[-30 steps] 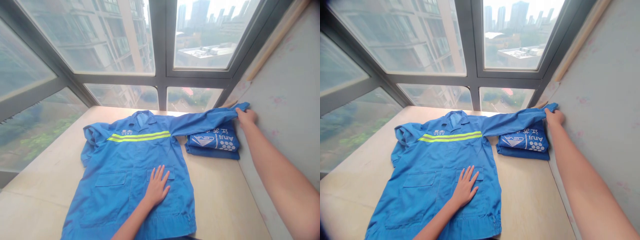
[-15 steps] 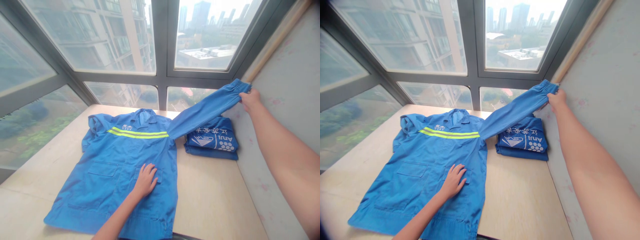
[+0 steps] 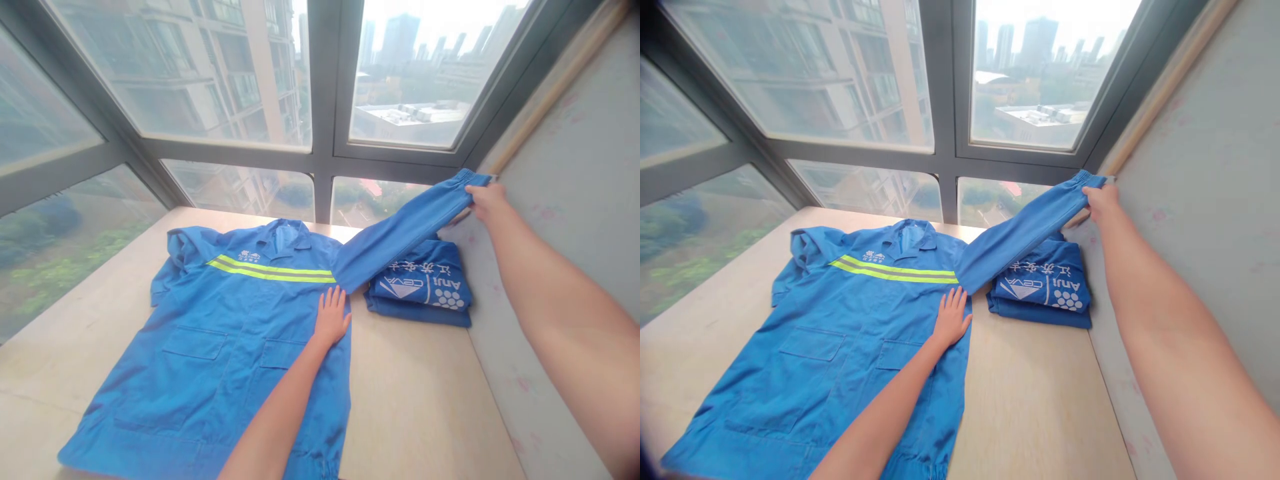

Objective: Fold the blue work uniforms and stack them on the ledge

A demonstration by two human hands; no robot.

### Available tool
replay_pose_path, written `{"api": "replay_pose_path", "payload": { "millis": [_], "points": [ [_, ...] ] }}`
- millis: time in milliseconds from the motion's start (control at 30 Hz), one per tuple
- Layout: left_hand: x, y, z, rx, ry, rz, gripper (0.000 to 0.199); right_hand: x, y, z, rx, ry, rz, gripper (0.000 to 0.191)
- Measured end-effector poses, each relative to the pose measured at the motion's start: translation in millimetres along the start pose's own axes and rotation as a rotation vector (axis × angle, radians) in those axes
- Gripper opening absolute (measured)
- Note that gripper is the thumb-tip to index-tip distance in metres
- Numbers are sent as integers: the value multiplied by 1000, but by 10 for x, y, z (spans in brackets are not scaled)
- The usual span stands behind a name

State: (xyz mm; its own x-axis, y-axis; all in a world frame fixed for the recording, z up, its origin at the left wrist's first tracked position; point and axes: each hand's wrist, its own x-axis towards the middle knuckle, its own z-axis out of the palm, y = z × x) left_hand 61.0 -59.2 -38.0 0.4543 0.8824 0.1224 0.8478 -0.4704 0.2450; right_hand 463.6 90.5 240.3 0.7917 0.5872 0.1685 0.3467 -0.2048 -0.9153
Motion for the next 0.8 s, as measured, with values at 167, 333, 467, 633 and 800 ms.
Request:
{"api": "replay_pose_path", "payload": {
  "millis": [167,333,467,633,800],
  "points": [
    [-43,-35,75,27,-12,34,66,6,-30,114,254,-146,128,41],
    [141,94,128,-63,33,-30,65,-9,-216,153,225,-138,1,41],
    [345,271,147,-172,42,-82,64,-123,-678,165,261,-207,-158,43],
    [758,299,-54,-681,-32,-247,58,-1014,-1273,-52,115,-318,-735,36],
    [499,-238,-461,-981,-24,-387,51,-2713,-575,-136,-6,-587,-1241,32]
  ]
}}
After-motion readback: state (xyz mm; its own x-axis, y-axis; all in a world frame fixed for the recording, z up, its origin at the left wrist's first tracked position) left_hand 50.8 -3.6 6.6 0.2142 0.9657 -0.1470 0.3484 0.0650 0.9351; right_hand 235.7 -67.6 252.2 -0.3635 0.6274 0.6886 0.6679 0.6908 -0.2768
